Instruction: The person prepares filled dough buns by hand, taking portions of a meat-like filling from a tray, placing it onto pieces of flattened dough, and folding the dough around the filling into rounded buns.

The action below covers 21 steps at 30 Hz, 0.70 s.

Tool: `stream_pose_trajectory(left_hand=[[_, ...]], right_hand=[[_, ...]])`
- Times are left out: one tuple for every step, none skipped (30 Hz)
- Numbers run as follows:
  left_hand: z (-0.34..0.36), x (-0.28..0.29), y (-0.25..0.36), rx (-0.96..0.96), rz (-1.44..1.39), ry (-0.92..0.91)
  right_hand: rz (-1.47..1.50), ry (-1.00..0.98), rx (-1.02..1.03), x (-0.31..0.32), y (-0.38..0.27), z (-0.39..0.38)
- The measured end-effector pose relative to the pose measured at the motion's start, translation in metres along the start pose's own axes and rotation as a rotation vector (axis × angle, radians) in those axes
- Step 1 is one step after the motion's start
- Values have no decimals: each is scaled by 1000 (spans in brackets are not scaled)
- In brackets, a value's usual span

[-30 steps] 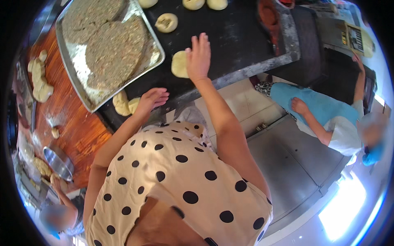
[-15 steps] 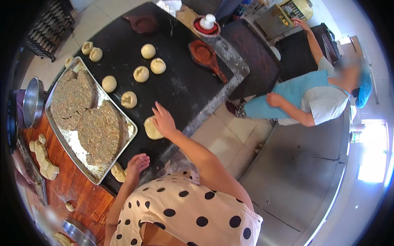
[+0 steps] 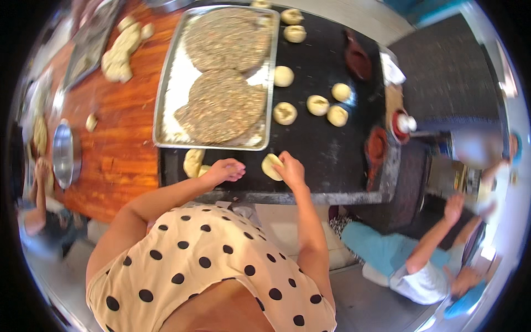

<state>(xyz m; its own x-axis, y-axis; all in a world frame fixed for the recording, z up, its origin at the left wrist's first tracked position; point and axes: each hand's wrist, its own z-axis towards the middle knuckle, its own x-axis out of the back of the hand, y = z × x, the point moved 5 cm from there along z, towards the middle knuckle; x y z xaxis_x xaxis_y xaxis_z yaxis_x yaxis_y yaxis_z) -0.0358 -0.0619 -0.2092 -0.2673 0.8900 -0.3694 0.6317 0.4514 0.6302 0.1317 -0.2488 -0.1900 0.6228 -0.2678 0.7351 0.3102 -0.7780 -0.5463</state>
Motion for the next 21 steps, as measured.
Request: stream_pose_trajectory(left_hand=[[3, 2, -1, -53, -32, 3], [-4, 2, 5, -63, -62, 14], [-11, 6, 11, -68, -96, 51], [-18, 6, 16, -67, -128, 62], [-28, 4, 28, -66, -174, 40], [-36, 1, 35, -47, -258, -15], [-43, -3, 45, -54, -418, -154], [-50, -4, 55, -71, -574, -284], [-58, -1, 63, -102, -690, -313], [-69, 3, 73, -133, -807, -341], [-80, 12, 86, -228, -870, -329], [-81, 30, 84, -244, -937, -280], [-90, 48, 85, -257, -907, -224], [-99, 68, 85, -269, -871, -169], [-102, 89, 77, -280, -896, -105], [-108, 110, 67, -274, -938, -6], [-117, 124, 65, -289, -1003, 14], [-128, 135, 61, -294, -1066, 34], [-133, 147, 47, -260, -1077, 110], [-138, 161, 33, -235, -1084, 190], [-143, 171, 20, -209, -1097, 272]], right_hand=[[-58, 2, 60, 13, -14, -7], [88, -53, 78, 13, -21, -12], [235, -110, 87, 12, -30, -15], [375, -152, 70, 14, -39, -25], [578, -238, 34, 22, -69, -33], [672, -325, 14, 32, -102, -40], [734, -361, 23, 34, -123, -42], [797, -400, 42, 29, -142, -40], [673, -320, 141, 25, -161, -34], [548, -241, 242, 21, -183, -29], [490, -150, 332, 24, -215, -22], [528, -49, 321, 22, -240, -15], [326, 77, 452, 18, -254, -3], [123, 205, 579, 10, -269, 12], [59, 231, 695, -2, -288, 28], [-7, 261, 806, -16, -307, 43], [-90, 249, 849, -35, -325, 61], [-171, 236, 882, -55, -339, 76], [-295, 291, 919, -77, -345, 91], [-417, 348, 962, -101, -346, 109], [-543, 399, 1004, -119, -349, 118]])
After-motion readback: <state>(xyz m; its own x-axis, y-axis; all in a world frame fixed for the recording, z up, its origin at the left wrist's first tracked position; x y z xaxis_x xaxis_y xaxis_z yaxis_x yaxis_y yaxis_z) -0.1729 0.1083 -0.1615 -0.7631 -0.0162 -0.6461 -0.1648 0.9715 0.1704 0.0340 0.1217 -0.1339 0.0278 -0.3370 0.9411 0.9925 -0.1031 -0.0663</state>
